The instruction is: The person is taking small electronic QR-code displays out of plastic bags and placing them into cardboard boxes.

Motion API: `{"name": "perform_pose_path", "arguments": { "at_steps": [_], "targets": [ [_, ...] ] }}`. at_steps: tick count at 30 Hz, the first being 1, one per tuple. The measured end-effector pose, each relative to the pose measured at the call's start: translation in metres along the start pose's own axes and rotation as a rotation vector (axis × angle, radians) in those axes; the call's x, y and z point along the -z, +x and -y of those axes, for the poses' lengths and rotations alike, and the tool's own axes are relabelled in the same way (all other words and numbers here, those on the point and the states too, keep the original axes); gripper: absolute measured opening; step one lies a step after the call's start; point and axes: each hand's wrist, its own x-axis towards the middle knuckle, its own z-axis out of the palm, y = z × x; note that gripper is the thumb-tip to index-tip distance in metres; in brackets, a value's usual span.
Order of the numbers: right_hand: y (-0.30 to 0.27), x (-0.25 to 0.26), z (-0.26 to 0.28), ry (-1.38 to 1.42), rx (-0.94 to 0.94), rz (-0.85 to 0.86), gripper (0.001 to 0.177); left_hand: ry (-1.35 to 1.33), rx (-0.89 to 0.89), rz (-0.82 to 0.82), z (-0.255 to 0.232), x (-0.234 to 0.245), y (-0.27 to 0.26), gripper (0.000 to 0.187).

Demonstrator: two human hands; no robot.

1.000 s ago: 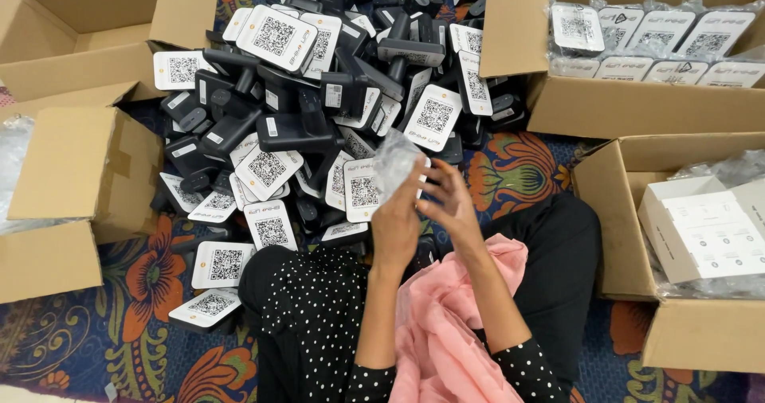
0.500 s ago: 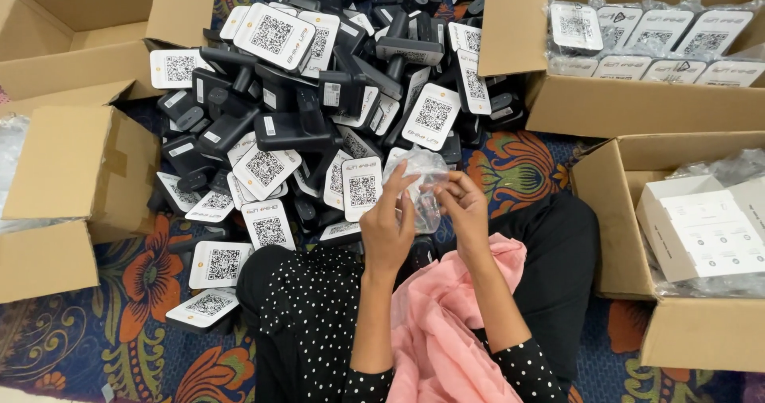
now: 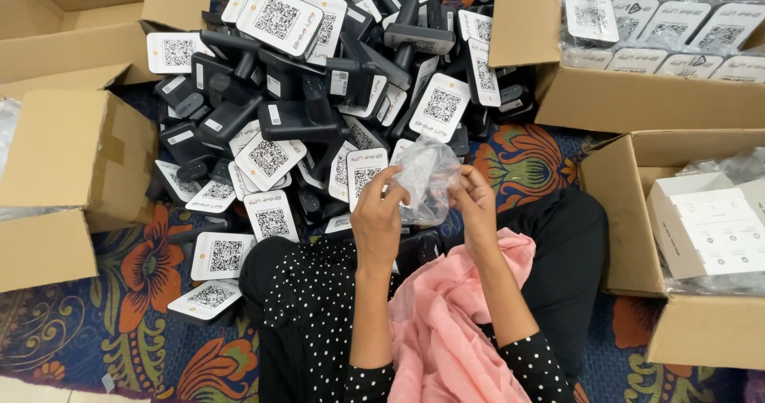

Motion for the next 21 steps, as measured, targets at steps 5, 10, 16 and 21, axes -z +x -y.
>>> {"name": "perform_pose_path", "arguments": {
  "at_steps": [5,10,16,21],
  "targets": [
    [0.006,-0.021,-0.005,0.055,-0.191,-0.088,0.027,0.105,0.071,0.002,0.022,0.008,0.0,0.042],
    [-0.002,-0.021,-0.068,-0.419,-0.142,0.129,0.033,0.125,0.127,-0.05,0.034,0.023,0.002,0.04],
    [-0.013,-0.035,-0.112,-1.42,0.059,0.35,0.048,0.125,0.169,-0.054,0.043,0.033,0.0,0.044],
    [-0.007,-0.023,-0.114,-1.319,0.017,0.341,0.044,0.121,0.199,-0.024,0.042,0.038,0.001,0.047]
  ]
}}
